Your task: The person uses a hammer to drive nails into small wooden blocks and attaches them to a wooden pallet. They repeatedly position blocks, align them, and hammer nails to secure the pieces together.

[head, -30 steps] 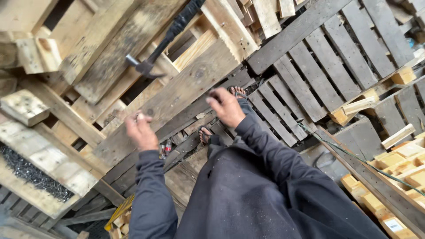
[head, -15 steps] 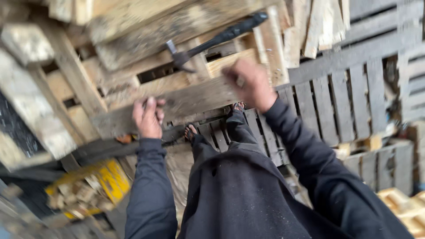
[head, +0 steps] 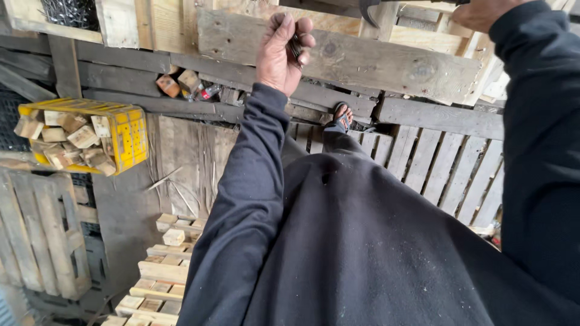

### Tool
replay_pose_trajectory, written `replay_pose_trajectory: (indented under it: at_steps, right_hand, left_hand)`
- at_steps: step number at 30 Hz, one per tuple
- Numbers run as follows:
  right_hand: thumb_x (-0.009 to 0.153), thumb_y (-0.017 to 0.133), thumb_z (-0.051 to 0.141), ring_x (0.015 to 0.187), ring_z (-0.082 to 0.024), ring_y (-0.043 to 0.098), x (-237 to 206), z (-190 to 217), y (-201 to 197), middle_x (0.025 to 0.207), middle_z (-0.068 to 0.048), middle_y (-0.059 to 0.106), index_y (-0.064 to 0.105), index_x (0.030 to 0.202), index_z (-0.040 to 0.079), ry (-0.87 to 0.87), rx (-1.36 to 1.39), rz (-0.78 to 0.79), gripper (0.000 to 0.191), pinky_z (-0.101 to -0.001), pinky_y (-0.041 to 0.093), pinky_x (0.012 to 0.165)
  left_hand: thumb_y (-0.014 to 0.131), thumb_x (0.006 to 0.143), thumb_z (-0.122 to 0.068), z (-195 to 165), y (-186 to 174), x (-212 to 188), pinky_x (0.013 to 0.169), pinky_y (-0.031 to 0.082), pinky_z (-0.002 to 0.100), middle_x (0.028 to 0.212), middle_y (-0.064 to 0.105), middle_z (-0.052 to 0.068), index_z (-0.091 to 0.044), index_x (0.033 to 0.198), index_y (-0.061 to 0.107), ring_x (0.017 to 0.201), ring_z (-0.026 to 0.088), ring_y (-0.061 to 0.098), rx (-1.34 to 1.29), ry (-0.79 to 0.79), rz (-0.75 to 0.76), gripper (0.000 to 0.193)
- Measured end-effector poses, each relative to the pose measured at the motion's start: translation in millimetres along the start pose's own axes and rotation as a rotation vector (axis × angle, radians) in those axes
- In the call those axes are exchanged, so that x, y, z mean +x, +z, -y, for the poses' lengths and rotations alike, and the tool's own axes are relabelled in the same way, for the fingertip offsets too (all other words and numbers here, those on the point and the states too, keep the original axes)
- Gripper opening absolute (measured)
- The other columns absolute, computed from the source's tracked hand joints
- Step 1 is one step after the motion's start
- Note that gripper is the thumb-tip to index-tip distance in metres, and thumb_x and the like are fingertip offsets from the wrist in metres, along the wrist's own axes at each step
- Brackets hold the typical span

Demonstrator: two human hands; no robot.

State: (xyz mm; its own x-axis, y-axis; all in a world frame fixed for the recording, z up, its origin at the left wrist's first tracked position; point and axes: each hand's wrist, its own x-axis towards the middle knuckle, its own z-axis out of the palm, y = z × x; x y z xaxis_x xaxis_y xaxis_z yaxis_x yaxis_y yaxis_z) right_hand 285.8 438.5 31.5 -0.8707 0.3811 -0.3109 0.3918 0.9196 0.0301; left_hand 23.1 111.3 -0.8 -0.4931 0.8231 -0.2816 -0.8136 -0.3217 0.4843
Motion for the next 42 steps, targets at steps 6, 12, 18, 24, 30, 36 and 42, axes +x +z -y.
replay_pose_trajectory:
  at_steps: [6, 12, 18, 24, 30, 36, 42]
  right_hand:
    - [0.110, 0.068, 0.026, 0.053, -0.022, 0.055, -62, 34, -40, 0.073, -0.013, 0.065, 0.067, 0.103, 0.002, 0.092, 0.169, -0.025, 0.025, -0.0380, 0.049, 0.050]
    - [0.096, 0.064, 0.019, 0.060, -0.014, 0.059, -152, 185, -44, 0.085, -0.007, 0.060, 0.047, 0.117, -0.003, 0.579, 1.242, -0.278, 0.035, -0.0304, 0.055, 0.047]
    - [0.099, 0.063, 0.009, 0.053, -0.011, 0.056, -198, 347, 5, 0.080, -0.002, 0.057, 0.049, 0.108, 0.003, 0.688, 1.778, -0.577, 0.018, -0.0286, 0.050, 0.045]
    - [0.104, 0.066, 0.020, 0.049, -0.008, 0.053, -208, 381, 31, 0.068, -0.001, 0.055, 0.050, 0.107, 0.005, 0.840, 1.786, -0.549, 0.022, -0.0253, 0.045, 0.042]
    - [0.102, 0.069, 0.024, 0.048, -0.008, 0.051, -202, 370, 56, 0.068, 0.002, 0.053, 0.051, 0.106, 0.005, 0.909, 1.753, -0.505, 0.026, -0.0253, 0.042, 0.041]
    - [0.102, 0.064, 0.031, 0.048, -0.008, 0.052, -193, 346, 69, 0.068, 0.001, 0.053, 0.052, 0.106, 0.006, 0.939, 1.670, -0.281, 0.027, -0.0254, 0.044, 0.044]
    - [0.103, 0.063, 0.033, 0.050, -0.010, 0.051, -197, 339, 49, 0.070, 0.000, 0.053, 0.049, 0.099, 0.005, 0.939, 1.785, -0.222, 0.031, -0.0263, 0.043, 0.045]
  left_hand:
    - [0.071, 0.099, -0.031, -5, 4, -38, 0.067, 0.060, 0.035, 0.102, 0.076, 0.012, -0.010, 0.104, 0.065, 0.089, 0.023, 0.076, -0.030, -0.133, 0.113, 0.022]
    - [0.071, 0.094, -0.028, -12, -12, -58, 0.066, 0.057, 0.032, 0.095, 0.074, 0.010, -0.005, 0.104, 0.067, 0.081, 0.020, 0.072, 0.095, -0.277, 0.087, 0.025]
    - [0.078, 0.094, -0.029, -3, -38, -48, 0.051, 0.044, 0.028, 0.080, 0.064, 0.000, -0.008, 0.098, 0.073, 0.065, 0.010, 0.053, 0.323, -0.316, 0.095, 0.021]
    - [0.083, 0.089, -0.028, 48, -17, -2, 0.059, 0.060, 0.025, 0.074, 0.077, -0.001, -0.012, 0.084, 0.078, 0.063, 0.009, 0.068, 0.951, 0.122, 0.261, 0.018]
    - [0.081, 0.090, -0.033, 65, -7, 28, 0.049, 0.054, 0.024, 0.074, 0.080, -0.003, -0.016, 0.091, 0.083, 0.054, 0.005, 0.066, 1.377, 0.447, 0.368, 0.017]
    - [0.081, 0.091, -0.032, 71, -20, 23, 0.047, 0.055, 0.024, 0.078, 0.080, -0.002, -0.019, 0.095, 0.082, 0.055, 0.005, 0.067, 1.485, 0.549, 0.375, 0.014]
    - [0.084, 0.089, -0.031, 68, -24, 22, 0.051, 0.055, 0.026, 0.077, 0.076, -0.003, -0.020, 0.094, 0.080, 0.060, 0.007, 0.066, 1.543, 0.525, 0.444, 0.012]
